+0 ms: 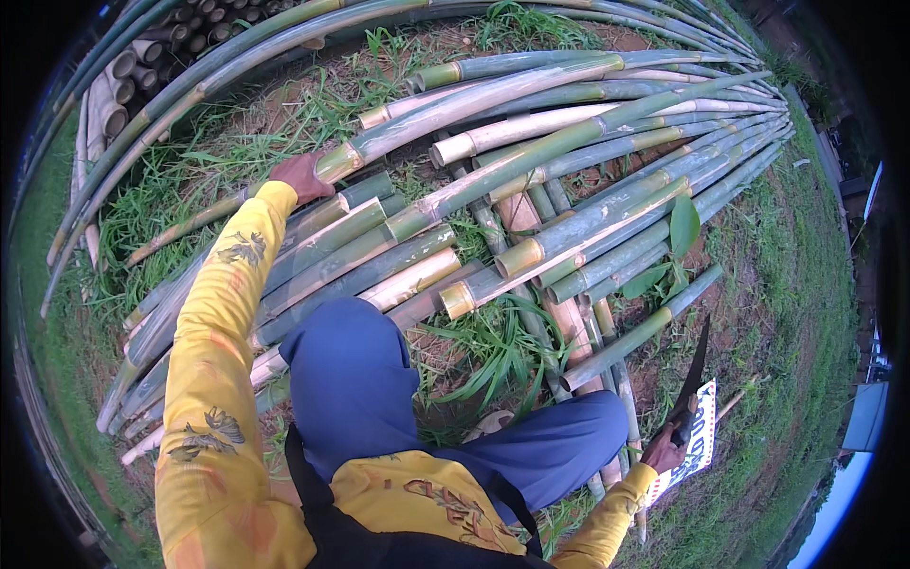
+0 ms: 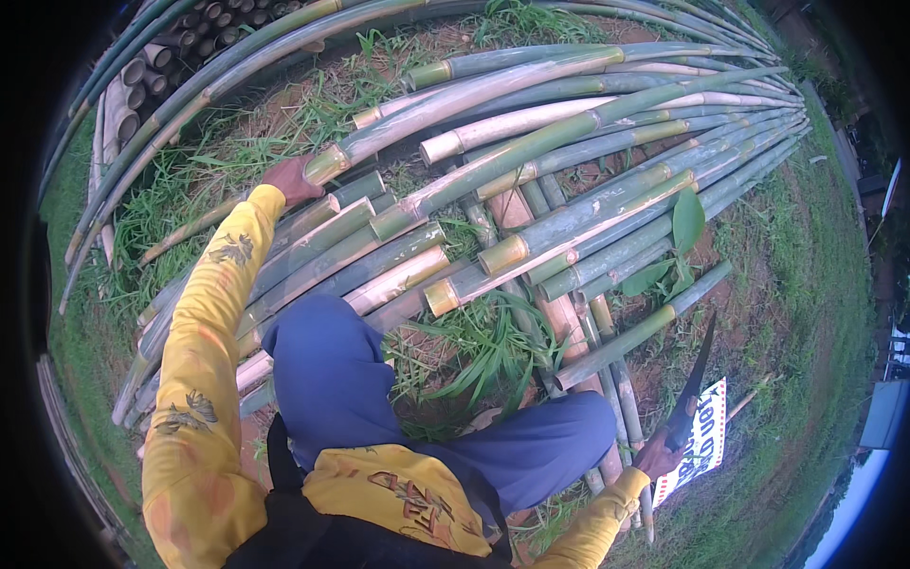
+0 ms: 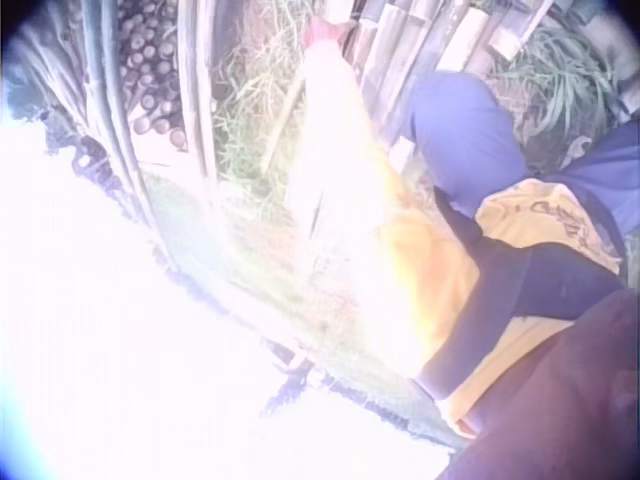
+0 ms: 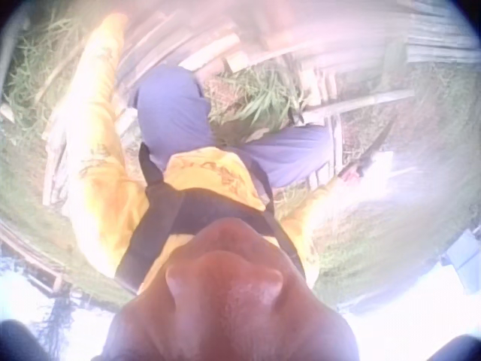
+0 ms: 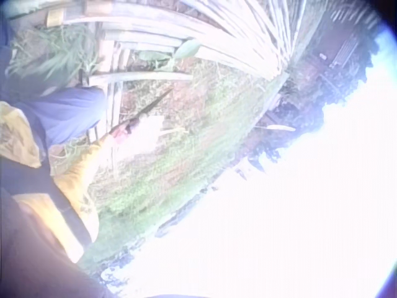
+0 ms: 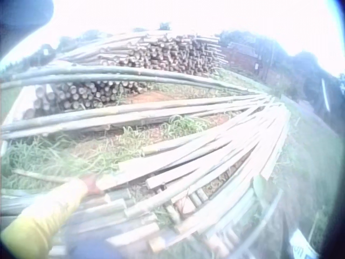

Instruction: The person sits on the ground and uses a machete to cut long bamboo poles into shorter sections. They repeatedly select poles, position them, strike with the machete, and move the cut pieces aside.

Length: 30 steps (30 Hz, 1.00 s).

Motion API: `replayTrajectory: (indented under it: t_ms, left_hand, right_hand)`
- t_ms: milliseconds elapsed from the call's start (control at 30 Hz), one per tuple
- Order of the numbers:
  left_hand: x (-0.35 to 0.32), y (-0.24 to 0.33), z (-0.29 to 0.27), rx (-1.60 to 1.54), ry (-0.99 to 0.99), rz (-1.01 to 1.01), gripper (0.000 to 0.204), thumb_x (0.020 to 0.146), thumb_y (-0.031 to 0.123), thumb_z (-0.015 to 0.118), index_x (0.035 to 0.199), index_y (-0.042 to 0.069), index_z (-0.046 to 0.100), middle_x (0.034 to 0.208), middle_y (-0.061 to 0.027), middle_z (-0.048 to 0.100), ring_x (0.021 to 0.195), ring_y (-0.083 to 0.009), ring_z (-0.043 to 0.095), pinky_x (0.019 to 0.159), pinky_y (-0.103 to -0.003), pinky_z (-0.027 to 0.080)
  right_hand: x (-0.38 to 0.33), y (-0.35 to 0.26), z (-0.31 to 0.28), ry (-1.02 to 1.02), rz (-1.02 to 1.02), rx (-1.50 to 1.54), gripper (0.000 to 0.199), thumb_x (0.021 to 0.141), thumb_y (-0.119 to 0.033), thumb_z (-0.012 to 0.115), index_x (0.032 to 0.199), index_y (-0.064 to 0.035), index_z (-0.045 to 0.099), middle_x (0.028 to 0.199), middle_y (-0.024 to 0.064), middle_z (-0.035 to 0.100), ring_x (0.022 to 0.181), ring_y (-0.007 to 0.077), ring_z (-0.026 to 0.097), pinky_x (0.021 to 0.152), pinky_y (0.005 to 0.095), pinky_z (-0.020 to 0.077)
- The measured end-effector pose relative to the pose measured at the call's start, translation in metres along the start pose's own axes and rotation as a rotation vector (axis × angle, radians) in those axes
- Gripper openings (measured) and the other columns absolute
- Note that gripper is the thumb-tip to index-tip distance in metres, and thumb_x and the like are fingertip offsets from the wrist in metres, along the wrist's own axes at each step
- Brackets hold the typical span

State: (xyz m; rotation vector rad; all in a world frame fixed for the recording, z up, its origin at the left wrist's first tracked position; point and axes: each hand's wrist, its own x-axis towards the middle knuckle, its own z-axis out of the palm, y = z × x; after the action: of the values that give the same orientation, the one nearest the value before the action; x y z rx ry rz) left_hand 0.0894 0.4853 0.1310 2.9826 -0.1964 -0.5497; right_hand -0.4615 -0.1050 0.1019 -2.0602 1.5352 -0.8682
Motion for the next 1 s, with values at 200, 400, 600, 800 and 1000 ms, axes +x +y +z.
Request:
replayTrajectory:
  t_ms: [200, 400, 600, 800, 1000]
  left_hand:
    - [-0.008, -0.010, 0.001, -0.061, 0.032, -0.020, 0.081, 0.062, 0.049, 0.080, 0.129, 0.006, 0.064, 0.117, -0.0215, 0.070, 0.111, -0.0376, 0.067, 0.099, -0.046, 0.050]
    - [0.001, -0.020, 0.009, -0.044, 0.055, -0.030, 0.079, 0.062, 0.051, 0.081, 0.122, 0.002, 0.067, 0.118, -0.0228, 0.070, 0.110, -0.0380, 0.067, 0.098, -0.046, 0.051]
    - [-0.008, -0.021, -0.006, -0.078, -0.020, 0.008, 0.088, 0.060, 0.049, 0.083, 0.131, 0.002, 0.061, 0.122, -0.0239, 0.068, 0.114, -0.0388, 0.065, 0.100, -0.046, 0.050]
    - [-0.012, -0.035, 0.007, -0.062, 0.048, -0.032, 0.074, 0.065, 0.041, 0.081, 0.124, 0.001, 0.065, 0.115, -0.0239, 0.070, 0.109, -0.0387, 0.067, 0.097, -0.047, 0.052]
    - [-0.013, -0.030, 0.007, -0.062, 0.054, -0.033, 0.052, 0.069, 0.037, 0.078, 0.103, -0.001, 0.072, 0.107, -0.0235, 0.072, 0.104, -0.0375, 0.070, 0.092, -0.047, 0.054]
  right_hand:
    - [-0.016, -0.145, -0.054, -0.234, -0.435, 0.397, 0.026, 0.088, -0.017, 0.066, 0.103, 0.0050, 0.063, 0.080, 0.0108, 0.063, 0.073, 0.0185, 0.059, 0.068, 0.0329, 0.0487]
    - [-0.114, -0.305, 0.035, -0.779, -0.376, 0.784, 0.012, 0.092, -0.006, 0.065, 0.093, 0.0027, 0.056, 0.068, 0.0102, 0.059, 0.053, 0.0143, 0.052, 0.052, 0.0281, 0.0430]
    - [-0.206, -0.333, 0.122, -1.145, -0.521, 0.670, 0.020, 0.088, -0.006, 0.074, 0.104, 0.0034, 0.067, 0.073, 0.0045, 0.062, 0.059, 0.0093, 0.053, 0.056, 0.0270, 0.0448]
    - [-0.249, -0.342, 0.136, -1.217, -0.705, 0.644, 0.014, 0.084, -0.005, 0.075, 0.092, 0.0008, 0.064, 0.066, 0.0074, 0.060, 0.054, 0.0143, 0.055, 0.055, 0.0294, 0.0458]
    - [-0.252, -0.336, 0.138, -1.256, -0.684, 0.574, 0.013, 0.083, -0.002, 0.074, 0.092, 0.0005, 0.066, 0.069, 0.0099, 0.063, 0.056, 0.0174, 0.060, 0.058, 0.0302, 0.0484]
